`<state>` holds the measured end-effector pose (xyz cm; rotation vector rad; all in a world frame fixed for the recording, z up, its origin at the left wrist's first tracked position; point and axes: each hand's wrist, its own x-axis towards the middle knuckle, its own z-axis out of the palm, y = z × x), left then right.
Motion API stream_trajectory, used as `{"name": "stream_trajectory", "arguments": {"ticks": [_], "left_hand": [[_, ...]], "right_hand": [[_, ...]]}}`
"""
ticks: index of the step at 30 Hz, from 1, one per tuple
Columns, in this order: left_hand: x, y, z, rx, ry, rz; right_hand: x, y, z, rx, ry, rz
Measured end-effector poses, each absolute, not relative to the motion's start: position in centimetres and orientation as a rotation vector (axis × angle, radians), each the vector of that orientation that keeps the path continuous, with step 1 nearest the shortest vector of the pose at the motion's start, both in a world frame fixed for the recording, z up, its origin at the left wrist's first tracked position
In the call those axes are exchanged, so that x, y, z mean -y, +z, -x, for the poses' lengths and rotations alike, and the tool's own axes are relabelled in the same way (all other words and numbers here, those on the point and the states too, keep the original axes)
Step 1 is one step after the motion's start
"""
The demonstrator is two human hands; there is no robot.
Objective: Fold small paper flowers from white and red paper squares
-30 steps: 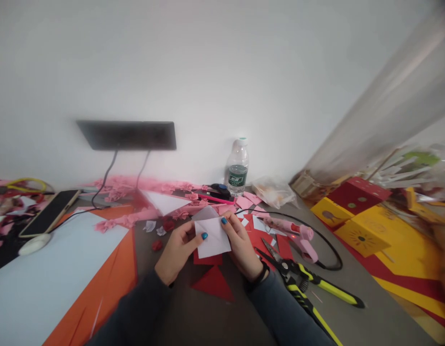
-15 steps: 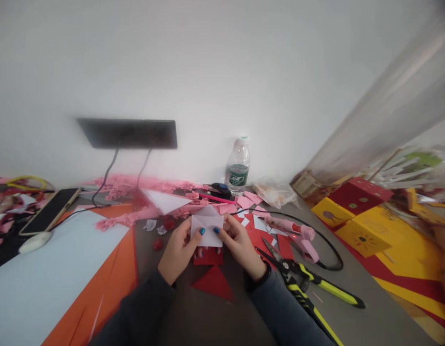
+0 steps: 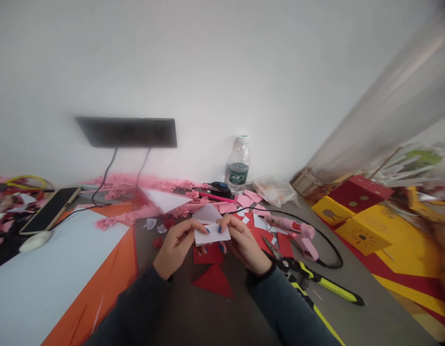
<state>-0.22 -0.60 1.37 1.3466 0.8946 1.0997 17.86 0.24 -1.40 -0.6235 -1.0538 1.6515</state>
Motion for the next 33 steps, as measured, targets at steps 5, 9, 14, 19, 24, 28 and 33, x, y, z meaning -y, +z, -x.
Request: {"name": "stream_trajectory", "arguments": {"ticks": [5,9,14,19,24,28,33], "left_hand": [[0.7,1.1,0.4,-0.901,1.089,-1.354],[0.7,0.7,0.6,-0.928,1.115,-1.399],[0.3,0.3,0.3,-1.039,1.069,-1.41],[0.1,0.1,-0.3,-1.014,0.996,-1.434],[0.3,0.4,-0.8,-0.996,1.014,-1.431],[0.7,0.5,-0.6,-1.048,1.044,-1.525],[1.1,0.5,-0.5,-1.129,1.062,-1.623]], "right_hand": [[-0.5,-1.5,-17.7,1.116,1.596,0.618],[-0.4,-1.3,-17.7,1.277,1.436,0.732],[-0.1,-1.1,-17.7,1.389,1.316,0.748],[-0.1,-1.4,-17.4,1.393,1.273,0.765],[-0.6,-2.0,-17.0,1.312,1.264,0.876],[-0.4,-1.7,-17.0,1.322,1.328,0.91],[0.1,-1.3,-16.6,1.322,1.4,0.892]]}}
